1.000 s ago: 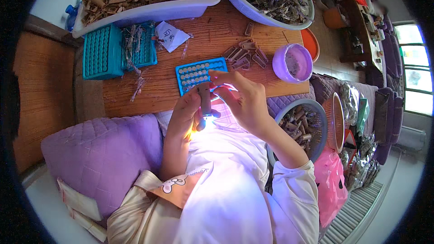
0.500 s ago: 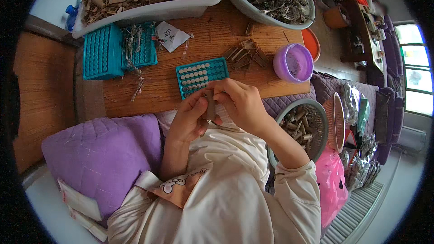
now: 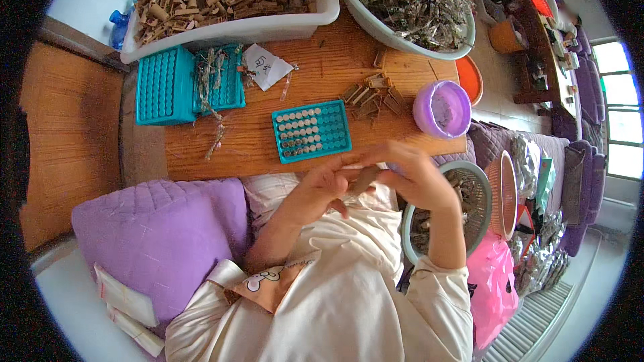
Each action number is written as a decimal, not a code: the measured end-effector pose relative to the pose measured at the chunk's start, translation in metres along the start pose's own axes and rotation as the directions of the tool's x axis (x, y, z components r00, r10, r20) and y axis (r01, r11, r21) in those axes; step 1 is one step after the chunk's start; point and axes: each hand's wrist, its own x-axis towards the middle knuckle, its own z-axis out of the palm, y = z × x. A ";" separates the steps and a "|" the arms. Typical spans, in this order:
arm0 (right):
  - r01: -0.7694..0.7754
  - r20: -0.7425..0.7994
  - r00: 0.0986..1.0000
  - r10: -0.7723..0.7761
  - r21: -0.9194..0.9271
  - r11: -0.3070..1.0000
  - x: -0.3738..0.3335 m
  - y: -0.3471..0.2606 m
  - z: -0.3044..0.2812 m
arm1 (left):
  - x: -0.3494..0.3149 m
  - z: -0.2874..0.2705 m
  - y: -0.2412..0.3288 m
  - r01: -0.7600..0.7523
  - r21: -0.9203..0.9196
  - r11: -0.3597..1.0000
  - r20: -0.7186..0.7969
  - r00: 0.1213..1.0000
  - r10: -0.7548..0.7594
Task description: The person fills small cardboard tubes with herbal material by hand.
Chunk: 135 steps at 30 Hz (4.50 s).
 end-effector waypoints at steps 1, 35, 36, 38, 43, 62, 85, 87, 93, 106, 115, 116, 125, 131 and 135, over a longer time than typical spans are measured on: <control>-0.042 -0.130 0.991 0.042 0.003 0.999 -0.016 -0.002 -0.011 | 0.001 0.002 -0.002 -0.041 0.025 0.999 -0.092 0.995 0.043; -0.391 -0.503 0.860 0.086 -0.541 0.744 0.021 0.051 -0.096 | 0.219 -0.150 0.239 0.615 0.609 -0.501 -0.465 0.789 0.403; -0.390 -0.505 0.859 0.084 -0.540 0.746 0.014 0.055 -0.095 | 0.217 -0.149 0.240 0.615 0.607 -0.503 -0.464 0.789 0.404; -0.468 -0.409 0.858 0.311 -0.371 0.802 -0.002 0.060 -0.098 | 0.213 -0.142 0.239 0.638 0.653 -0.408 -0.415 0.752 0.512; -0.511 -0.556 0.778 0.293 -0.289 0.809 -0.016 0.086 -0.103 | 0.211 -0.136 0.246 0.518 0.834 -0.190 -0.296 0.711 0.638; -0.343 -0.682 0.695 -0.227 -0.592 0.729 0.065 0.106 -0.190 | 0.060 -0.039 0.105 -0.352 0.407 0.843 -0.325 0.806 0.494; 0.620 -0.630 0.766 -0.128 0.669 0.410 0.115 0.005 -0.176 | -0.005 -0.027 0.032 -0.338 -0.011 0.941 -0.227 0.917 0.327; 0.651 -0.673 0.723 -0.156 0.589 0.479 0.122 0.007 -0.185 | -0.004 -0.026 0.032 -0.348 0.000 0.938 -0.254 0.907 0.336; 0.507 -0.674 0.731 -0.107 0.431 0.747 0.134 0.029 -0.216 | -0.005 -0.029 0.034 -0.365 0.007 0.931 -0.294 0.889 0.351; 0.500 -0.644 0.764 -0.033 0.559 0.662 0.132 0.060 -0.254 | -0.002 -0.037 0.032 -0.351 -0.024 0.936 -0.345 0.881 0.322; 0.601 -0.601 0.789 -0.127 0.711 0.366 0.114 0.032 -0.237 | 0.001 -0.033 0.033 -0.354 -0.042 0.934 -0.329 0.888 0.322; 0.599 -0.587 0.797 -0.140 0.740 0.306 0.119 0.023 -0.220 | -0.002 -0.032 0.034 -0.360 -0.014 0.933 -0.360 0.872 0.332; 0.325 -0.319 0.939 -0.130 0.945 0.032 0.108 -0.035 -0.088 | -0.004 0.011 0.051 -0.450 0.492 0.745 -0.254 0.744 0.618; 0.182 -0.176 0.981 -0.081 0.979 0.087 0.099 -0.063 -0.009 | -0.007 0.013 0.065 -0.450 0.792 0.413 -0.014 0.663 0.749; 0.244 -0.209 0.965 -0.161 0.938 0.246 0.094 -0.065 0.014 | -0.011 0.018 0.059 -0.447 0.804 0.392 -0.030 0.628 0.777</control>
